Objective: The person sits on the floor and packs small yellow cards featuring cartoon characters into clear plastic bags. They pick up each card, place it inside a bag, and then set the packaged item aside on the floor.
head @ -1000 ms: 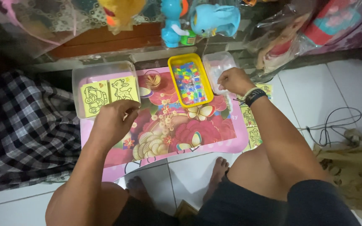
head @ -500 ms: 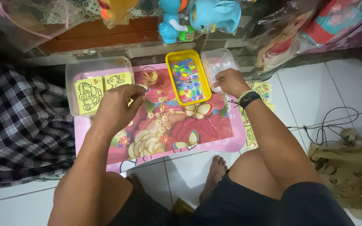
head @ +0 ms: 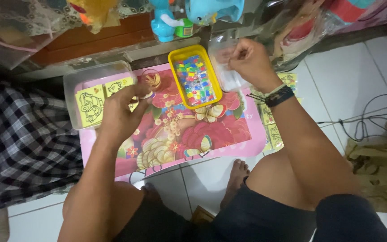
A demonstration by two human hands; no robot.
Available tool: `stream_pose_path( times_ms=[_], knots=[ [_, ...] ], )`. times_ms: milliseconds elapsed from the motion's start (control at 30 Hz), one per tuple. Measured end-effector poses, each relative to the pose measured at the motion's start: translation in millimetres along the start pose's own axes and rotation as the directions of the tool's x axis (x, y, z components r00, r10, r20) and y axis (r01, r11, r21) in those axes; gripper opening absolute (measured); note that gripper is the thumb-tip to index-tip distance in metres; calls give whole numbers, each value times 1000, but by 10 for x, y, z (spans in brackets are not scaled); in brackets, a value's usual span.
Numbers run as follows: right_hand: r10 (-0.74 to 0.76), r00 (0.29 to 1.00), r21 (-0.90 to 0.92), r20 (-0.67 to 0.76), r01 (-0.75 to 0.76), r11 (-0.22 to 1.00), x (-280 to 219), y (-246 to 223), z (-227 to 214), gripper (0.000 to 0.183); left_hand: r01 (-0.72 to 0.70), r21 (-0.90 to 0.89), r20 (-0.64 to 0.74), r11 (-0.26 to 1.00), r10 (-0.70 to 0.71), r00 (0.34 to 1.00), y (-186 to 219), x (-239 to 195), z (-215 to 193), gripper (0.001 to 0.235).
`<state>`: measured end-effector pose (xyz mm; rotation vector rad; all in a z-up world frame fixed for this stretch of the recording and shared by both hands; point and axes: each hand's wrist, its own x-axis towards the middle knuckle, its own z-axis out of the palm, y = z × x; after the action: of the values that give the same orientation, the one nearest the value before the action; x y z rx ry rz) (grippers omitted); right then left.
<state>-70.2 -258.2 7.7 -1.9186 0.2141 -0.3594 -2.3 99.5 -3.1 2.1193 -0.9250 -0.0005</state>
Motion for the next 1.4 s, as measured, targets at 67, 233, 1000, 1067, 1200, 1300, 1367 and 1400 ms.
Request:
stream_pose_path(
  times_ms=[67, 233, 1000, 1067, 1200, 1300, 1367, 1400],
  knots=[
    [114, 957, 28, 268, -126, 992, -176, -518, 112, 34, -78, -81, -106, 994, 69, 992, 53, -5, 25, 48],
    [-80, 831, 163, 551, -13, 987, -536, -1106, 472, 11, -223, -425, -137, 877, 181, 974, 375, -28, 91, 89],
    [-186, 953, 111, 238, 164, 980, -644, -800, 781, 30, 389, -666, 181, 637, -367, 912, 247, -74, 284, 13],
    [-287, 907, -27, 309, 310, 950, -653, -848, 778, 21, 364, -647, 153, 670, -355, 922, 171, -70, 319, 15],
    [-238, 891, -57, 387, 280, 958, -678, -794, 832, 17, 343, -628, 143, 699, -329, 933, 213, -65, 321, 13],
    [-178, 891, -45, 418, 215, 976, -670, -717, 855, 7, 320, -617, 135, 719, -305, 943, 250, -87, 341, 29],
    [-111, 897, -159, 427, 195, 968, -654, -620, 860, 3, 207, -506, 155, 837, -148, 977, 518, -79, 167, 93],
    [-112, 897, -156, 427, 195, 968, -653, -623, 843, 3, 208, -504, 155, 838, -149, 977, 506, -95, 187, 93]
  ],
)
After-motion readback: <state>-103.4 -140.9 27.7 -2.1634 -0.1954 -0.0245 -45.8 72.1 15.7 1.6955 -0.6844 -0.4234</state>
